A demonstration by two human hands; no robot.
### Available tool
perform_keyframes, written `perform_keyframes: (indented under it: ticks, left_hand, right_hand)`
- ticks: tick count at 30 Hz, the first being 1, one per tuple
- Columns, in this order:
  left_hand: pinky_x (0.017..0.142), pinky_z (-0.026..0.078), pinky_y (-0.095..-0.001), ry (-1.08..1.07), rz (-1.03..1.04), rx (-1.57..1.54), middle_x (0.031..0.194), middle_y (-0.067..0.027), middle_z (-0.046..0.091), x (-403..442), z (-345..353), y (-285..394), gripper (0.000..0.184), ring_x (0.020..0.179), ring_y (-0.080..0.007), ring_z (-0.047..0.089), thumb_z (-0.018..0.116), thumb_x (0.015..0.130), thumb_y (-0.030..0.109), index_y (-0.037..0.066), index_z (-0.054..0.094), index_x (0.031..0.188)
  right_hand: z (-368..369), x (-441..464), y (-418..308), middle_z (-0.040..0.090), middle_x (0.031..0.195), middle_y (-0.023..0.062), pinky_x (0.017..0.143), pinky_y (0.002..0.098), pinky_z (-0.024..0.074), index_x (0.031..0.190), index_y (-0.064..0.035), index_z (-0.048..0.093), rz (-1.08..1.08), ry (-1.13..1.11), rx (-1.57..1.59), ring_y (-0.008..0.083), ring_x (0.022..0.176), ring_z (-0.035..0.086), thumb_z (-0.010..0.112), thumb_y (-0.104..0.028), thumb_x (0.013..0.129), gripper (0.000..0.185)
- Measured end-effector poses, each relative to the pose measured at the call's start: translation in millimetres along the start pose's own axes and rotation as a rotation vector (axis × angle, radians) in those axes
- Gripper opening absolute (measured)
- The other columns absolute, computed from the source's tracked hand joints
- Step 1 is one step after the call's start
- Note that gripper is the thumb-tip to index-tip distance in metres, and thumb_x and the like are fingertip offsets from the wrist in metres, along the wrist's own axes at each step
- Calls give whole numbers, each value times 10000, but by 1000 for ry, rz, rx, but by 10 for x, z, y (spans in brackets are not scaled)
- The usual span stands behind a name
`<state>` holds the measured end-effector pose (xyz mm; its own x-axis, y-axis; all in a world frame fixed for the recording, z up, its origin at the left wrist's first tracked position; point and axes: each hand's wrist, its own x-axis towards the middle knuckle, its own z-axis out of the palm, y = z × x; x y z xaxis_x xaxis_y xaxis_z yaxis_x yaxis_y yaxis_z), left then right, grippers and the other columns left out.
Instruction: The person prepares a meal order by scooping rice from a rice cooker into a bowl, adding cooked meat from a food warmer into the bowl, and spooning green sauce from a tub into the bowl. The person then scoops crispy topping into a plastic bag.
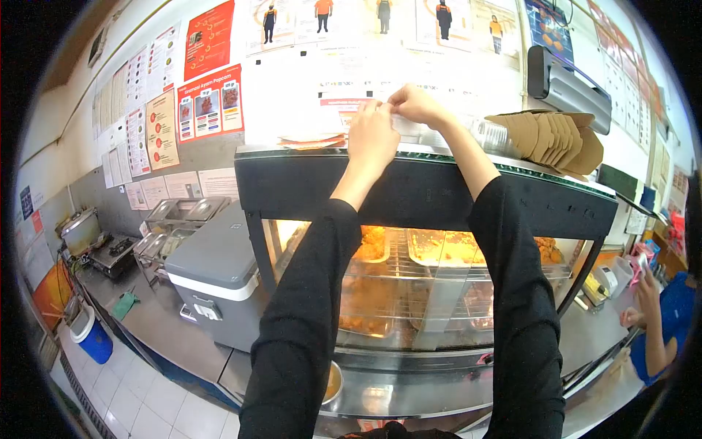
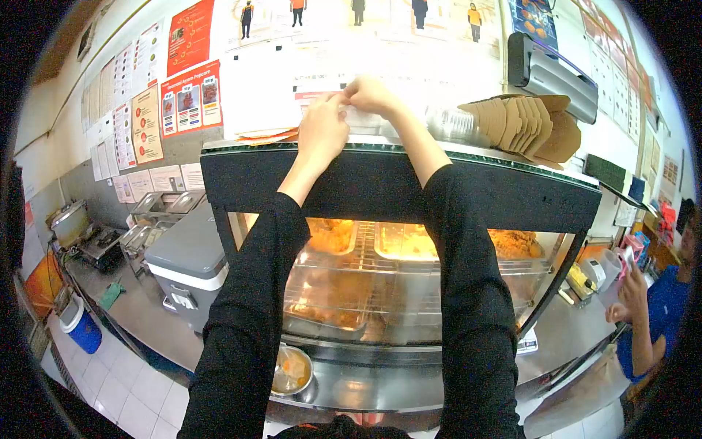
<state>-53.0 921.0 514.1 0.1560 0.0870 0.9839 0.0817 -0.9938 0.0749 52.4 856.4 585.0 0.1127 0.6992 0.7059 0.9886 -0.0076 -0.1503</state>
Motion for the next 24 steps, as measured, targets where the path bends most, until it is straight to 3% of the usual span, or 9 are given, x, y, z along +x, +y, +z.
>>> perform_keyframes:
  ticks: [1,4,8,10,13,17,19,22,24]
  left_hand:
    - [830,399,-399,-120,-81,-32,1022,-134,526,16,-38,35,251,1010,-294,460,508,725,63,43,565,968]
    - [813,409,-417,-121,-94,-70,1010,-146,531,30,-54,66,237,1016,-299,463,528,738,107,34,561,961]
    - [808,405,-425,-126,-91,-8,1015,-149,527,40,-41,31,227,1034,-308,452,541,754,147,40,565,953]
    - [850,390,-428,-127,-13,-36,1128,-177,468,38,-41,7,217,1093,-320,417,551,763,163,46,569,946]
    - [908,358,-435,-23,47,200,1270,-198,328,-10,-31,62,173,1152,-343,360,549,762,129,48,578,912]
    - [976,283,-439,-127,-101,2,1347,-203,189,36,-92,11,236,1200,-369,287,563,746,113,52,544,974]
    - [991,255,-419,88,4,-407,1332,-183,224,67,-127,7,426,1196,-347,300,605,708,82,41,450,1103]
    - [977,276,-396,388,202,-452,1279,-216,272,224,-469,-19,621,1202,-362,277,662,650,60,31,325,1171]
    - [975,266,-361,502,316,-423,1244,-189,316,318,-859,6,663,1171,-305,327,685,619,48,10,321,1172]
  right_hand:
    - [-23,18,0,619,687,89,652,281,421,777,14,631,7,5,7,131,660,541,562,-91,687,155]
    - [19,-7,-4,615,688,151,619,306,442,787,-28,638,28,138,55,187,639,581,584,-101,656,159]
    - [78,-25,-3,607,662,144,623,285,445,782,-39,603,69,234,167,171,654,587,560,-53,637,152]
    - [56,15,23,566,638,53,561,233,374,748,-36,501,45,415,222,89,619,491,486,8,668,92]
    - [-149,155,61,527,653,20,564,217,357,759,-48,513,33,686,427,81,622,458,477,27,711,95]
    - [-456,219,-150,508,665,20,611,225,370,767,-41,502,-156,1019,518,107,624,456,440,20,757,88]
    - [-562,143,-378,494,673,6,628,209,353,764,-30,496,-166,1056,509,92,642,435,432,3,810,86]
    - [-673,-56,-727,497,723,-23,640,165,305,795,-72,515,-395,1024,692,48,682,399,462,-2,831,94]
    - [-662,-278,-1015,497,752,-27,652,153,291,827,-66,502,-562,805,641,36,694,379,465,-27,848,58]
